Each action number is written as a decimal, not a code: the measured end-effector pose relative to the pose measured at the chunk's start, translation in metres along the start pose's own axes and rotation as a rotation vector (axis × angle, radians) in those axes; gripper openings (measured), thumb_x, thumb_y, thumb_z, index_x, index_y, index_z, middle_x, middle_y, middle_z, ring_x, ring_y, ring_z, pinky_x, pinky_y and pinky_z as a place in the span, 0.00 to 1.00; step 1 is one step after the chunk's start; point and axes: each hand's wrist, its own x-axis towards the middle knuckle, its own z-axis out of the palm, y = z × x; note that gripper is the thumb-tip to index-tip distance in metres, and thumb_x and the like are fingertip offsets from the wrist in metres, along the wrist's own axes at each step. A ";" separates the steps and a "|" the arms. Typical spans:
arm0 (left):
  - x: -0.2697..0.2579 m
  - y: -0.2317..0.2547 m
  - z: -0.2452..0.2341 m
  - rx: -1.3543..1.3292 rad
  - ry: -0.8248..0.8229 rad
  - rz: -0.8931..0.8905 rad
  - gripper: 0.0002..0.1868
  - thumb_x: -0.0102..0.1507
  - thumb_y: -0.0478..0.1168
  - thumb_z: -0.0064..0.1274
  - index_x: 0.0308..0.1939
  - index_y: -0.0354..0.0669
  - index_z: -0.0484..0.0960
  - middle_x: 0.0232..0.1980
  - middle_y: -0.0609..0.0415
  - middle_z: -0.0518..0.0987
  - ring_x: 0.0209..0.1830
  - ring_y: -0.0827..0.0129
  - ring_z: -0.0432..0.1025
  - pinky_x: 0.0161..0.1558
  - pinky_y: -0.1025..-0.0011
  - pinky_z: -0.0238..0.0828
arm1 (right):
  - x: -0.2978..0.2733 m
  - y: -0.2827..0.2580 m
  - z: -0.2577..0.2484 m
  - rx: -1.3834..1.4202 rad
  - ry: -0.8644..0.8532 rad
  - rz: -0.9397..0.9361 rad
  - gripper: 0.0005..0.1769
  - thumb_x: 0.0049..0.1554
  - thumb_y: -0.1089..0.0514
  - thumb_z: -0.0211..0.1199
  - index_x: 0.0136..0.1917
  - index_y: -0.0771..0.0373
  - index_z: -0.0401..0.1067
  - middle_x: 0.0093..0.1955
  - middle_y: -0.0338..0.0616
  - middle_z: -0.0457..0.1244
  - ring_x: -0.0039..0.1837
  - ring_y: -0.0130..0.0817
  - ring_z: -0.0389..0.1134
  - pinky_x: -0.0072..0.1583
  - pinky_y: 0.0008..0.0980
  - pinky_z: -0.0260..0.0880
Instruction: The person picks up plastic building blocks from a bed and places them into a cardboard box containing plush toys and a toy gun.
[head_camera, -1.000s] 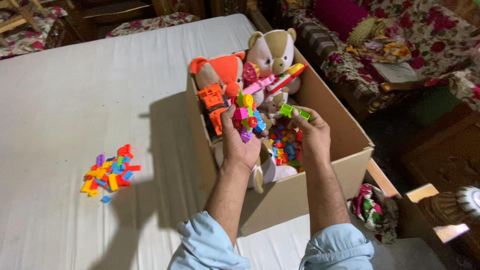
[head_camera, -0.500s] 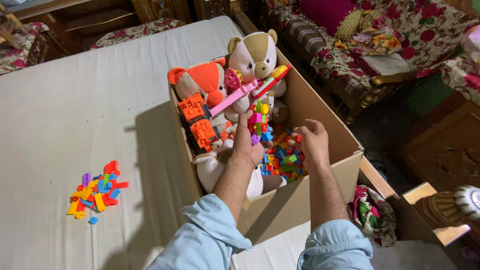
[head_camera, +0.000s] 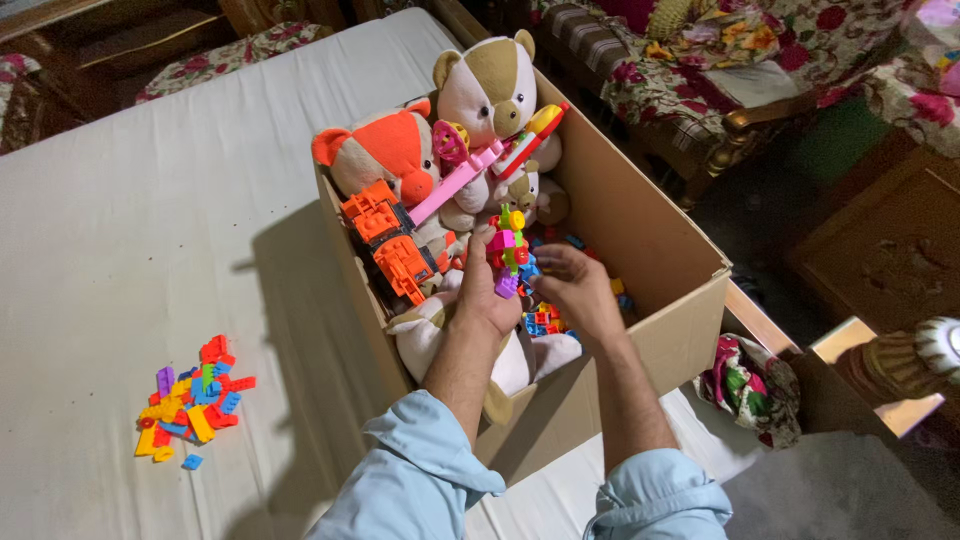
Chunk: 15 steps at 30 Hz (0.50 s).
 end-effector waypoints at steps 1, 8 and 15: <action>0.000 0.000 -0.003 -0.004 -0.026 -0.032 0.20 0.62 0.56 0.60 0.51 0.49 0.81 0.44 0.57 0.80 0.46 0.64 0.74 0.50 0.61 0.70 | -0.004 0.002 0.005 -0.001 0.038 -0.005 0.21 0.53 0.68 0.65 0.61 0.68 0.73 0.52 0.44 0.71 0.49 0.27 0.71 0.49 0.27 0.75; -0.015 0.012 0.003 0.012 0.007 -0.223 0.22 0.57 0.57 0.60 0.49 0.51 0.79 0.43 0.56 0.79 0.45 0.59 0.73 0.48 0.57 0.71 | -0.017 0.011 0.008 -0.112 0.281 -0.013 0.17 0.57 0.65 0.68 0.59 0.71 0.76 0.47 0.48 0.71 0.45 0.29 0.70 0.48 0.29 0.73; -0.011 0.007 0.001 0.001 0.082 -0.215 0.28 0.59 0.59 0.61 0.55 0.49 0.77 0.47 0.50 0.77 0.46 0.57 0.71 0.49 0.59 0.69 | -0.009 0.010 -0.013 -0.456 0.494 -0.286 0.41 0.53 0.58 0.77 0.72 0.72 0.61 0.68 0.57 0.56 0.61 0.38 0.65 0.55 0.34 0.70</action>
